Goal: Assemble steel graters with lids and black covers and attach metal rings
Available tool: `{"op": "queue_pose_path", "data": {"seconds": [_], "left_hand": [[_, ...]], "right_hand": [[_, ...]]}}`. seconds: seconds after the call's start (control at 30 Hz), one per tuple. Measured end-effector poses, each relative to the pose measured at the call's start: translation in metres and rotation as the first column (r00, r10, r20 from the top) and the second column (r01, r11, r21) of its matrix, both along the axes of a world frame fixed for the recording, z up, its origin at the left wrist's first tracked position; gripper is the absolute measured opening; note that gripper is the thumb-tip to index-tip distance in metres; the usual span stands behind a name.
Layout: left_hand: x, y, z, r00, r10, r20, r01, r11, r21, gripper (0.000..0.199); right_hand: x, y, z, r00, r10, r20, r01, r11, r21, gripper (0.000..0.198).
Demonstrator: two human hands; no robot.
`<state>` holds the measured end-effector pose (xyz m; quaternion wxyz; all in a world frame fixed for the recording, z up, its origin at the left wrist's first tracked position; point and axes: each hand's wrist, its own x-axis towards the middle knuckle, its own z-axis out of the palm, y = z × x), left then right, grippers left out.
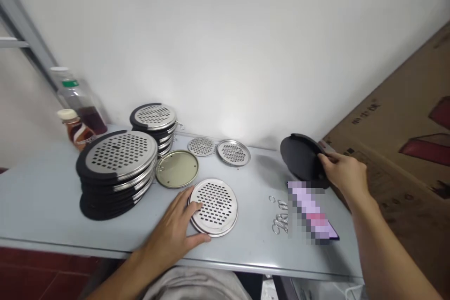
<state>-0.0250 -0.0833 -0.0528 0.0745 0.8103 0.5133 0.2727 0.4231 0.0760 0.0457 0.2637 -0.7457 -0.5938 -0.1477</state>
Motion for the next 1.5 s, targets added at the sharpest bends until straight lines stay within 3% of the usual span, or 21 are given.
{"op": "queue_pose_path", "data": {"seconds": [0.1,0.17,0.33,0.47,0.63,0.73,1.07,1.27,1.5], "left_hand": [[0.001,0.0,0.0,1.0,0.009,0.015,-0.009,1.0,-0.026,0.056],[0.001,0.0,-0.001,1.0,0.01,0.016,-0.009,1.0,-0.028,0.056],[0.0,0.0,-0.004,0.999,0.021,0.042,-0.02,1.0,-0.021,0.058],[0.001,0.0,-0.005,0.999,0.017,0.052,-0.016,0.999,-0.029,0.057],[0.001,0.001,-0.002,0.998,0.031,0.055,-0.03,0.999,-0.024,0.058],[0.001,0.0,0.001,0.999,0.03,0.045,-0.028,0.999,-0.036,0.061],[0.004,0.002,0.007,1.0,0.02,0.005,-0.02,0.999,-0.041,0.064],[0.012,0.006,0.008,1.0,0.007,0.026,-0.007,1.0,-0.008,0.062],[0.024,0.013,0.004,0.996,0.012,0.087,-0.012,1.0,0.001,0.064]], "right_hand": [[-0.053,-0.02,-0.016,0.988,0.137,-0.07,-0.141,0.989,-0.052,0.032],[-0.081,-0.031,-0.027,0.979,0.202,0.016,-0.201,0.978,-0.053,0.033],[-0.106,-0.041,-0.038,0.96,0.27,0.078,-0.264,0.962,-0.071,0.033],[-0.118,-0.046,-0.042,0.928,0.371,-0.048,-0.374,0.918,-0.133,0.032],[-0.152,-0.053,-0.06,0.853,0.379,-0.36,-0.488,0.824,-0.288,0.03],[-0.168,-0.058,-0.071,0.807,0.386,-0.446,-0.534,0.799,-0.276,0.034],[-0.185,-0.078,-0.086,0.773,0.436,-0.46,-0.56,0.81,-0.174,0.043],[-0.186,-0.082,-0.082,0.721,0.478,-0.501,-0.62,0.768,-0.16,0.045],[-0.186,-0.089,-0.073,0.631,0.503,-0.591,-0.709,0.683,-0.175,0.04]]}}
